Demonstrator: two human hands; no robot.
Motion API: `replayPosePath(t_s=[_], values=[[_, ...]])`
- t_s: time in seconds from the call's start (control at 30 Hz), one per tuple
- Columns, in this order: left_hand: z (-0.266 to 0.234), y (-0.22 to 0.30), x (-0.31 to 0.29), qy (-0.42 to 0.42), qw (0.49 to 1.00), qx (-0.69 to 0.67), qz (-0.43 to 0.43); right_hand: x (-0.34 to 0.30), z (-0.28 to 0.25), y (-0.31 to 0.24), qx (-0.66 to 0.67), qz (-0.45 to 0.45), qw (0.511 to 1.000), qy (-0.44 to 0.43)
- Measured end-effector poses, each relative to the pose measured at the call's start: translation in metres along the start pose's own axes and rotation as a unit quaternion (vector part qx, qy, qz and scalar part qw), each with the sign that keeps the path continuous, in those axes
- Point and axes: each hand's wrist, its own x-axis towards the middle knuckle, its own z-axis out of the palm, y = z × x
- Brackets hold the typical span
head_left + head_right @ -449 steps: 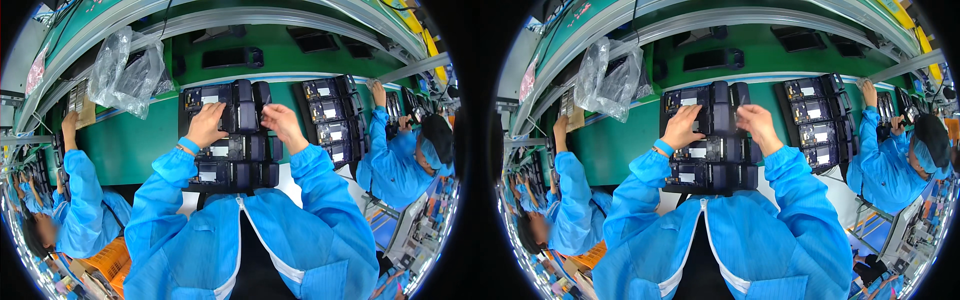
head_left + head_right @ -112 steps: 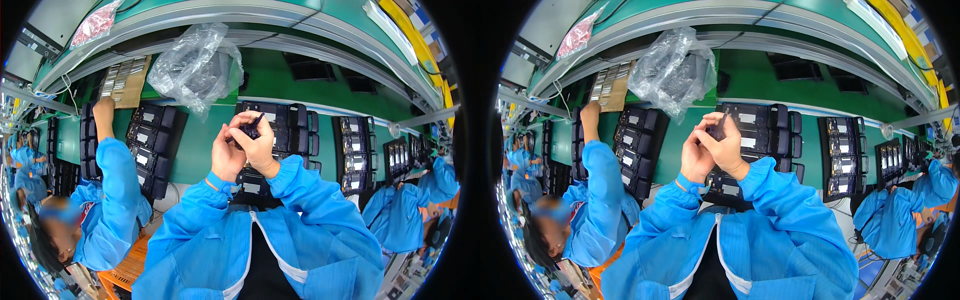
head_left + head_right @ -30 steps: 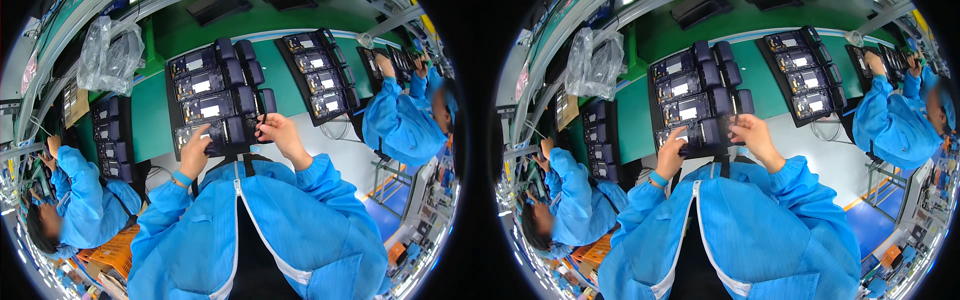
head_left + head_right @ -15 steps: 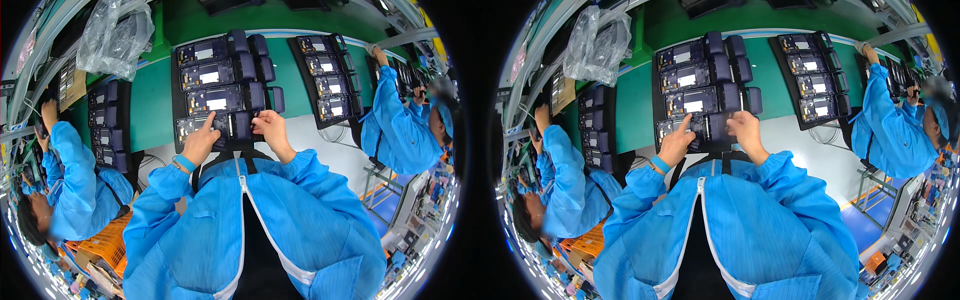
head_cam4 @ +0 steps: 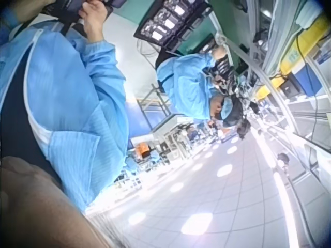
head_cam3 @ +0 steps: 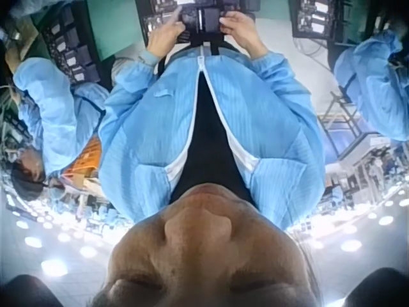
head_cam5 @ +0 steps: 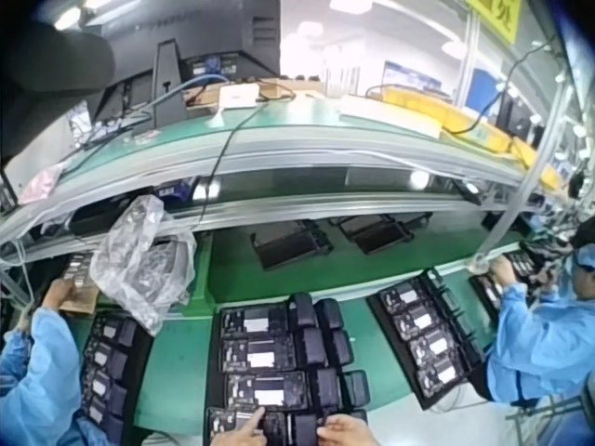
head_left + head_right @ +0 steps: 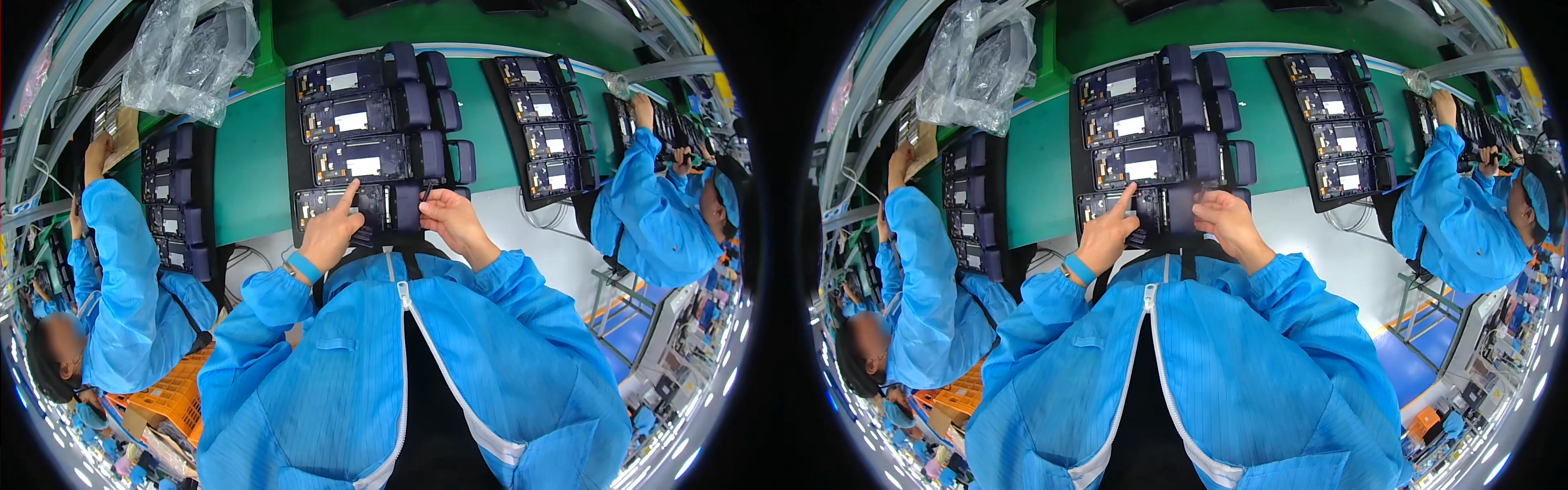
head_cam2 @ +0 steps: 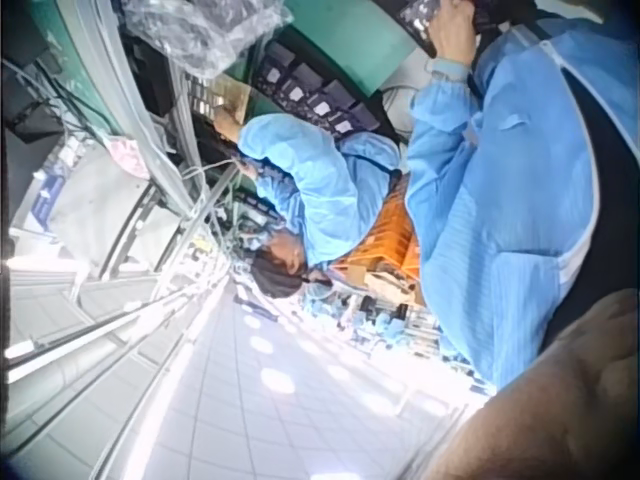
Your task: The person assembles handheld electronic devices by hand, inserting electronic connectors and battery compartments into plastic housings.
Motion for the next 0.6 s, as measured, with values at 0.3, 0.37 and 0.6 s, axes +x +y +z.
replayPosePath(t_s=[0.3, 0.37, 0.6], values=[[-0.006, -0.009, 0.004, -0.016, 0.99, -0.138, 0.02, 0.0, 0.007, -0.003, -0.012, 0.004, 0.999, 0.036], [-0.007, -0.011, 0.005, -0.032, 0.988, -0.144, 0.038, 0.01, 0.008, 0.004, -0.073, 0.019, 0.997, 0.02], [-0.011, -0.011, 0.006, -0.02, 0.986, -0.159, 0.038, 0.021, 0.02, 0.0, -0.157, 0.056, 0.986, 0.007]])
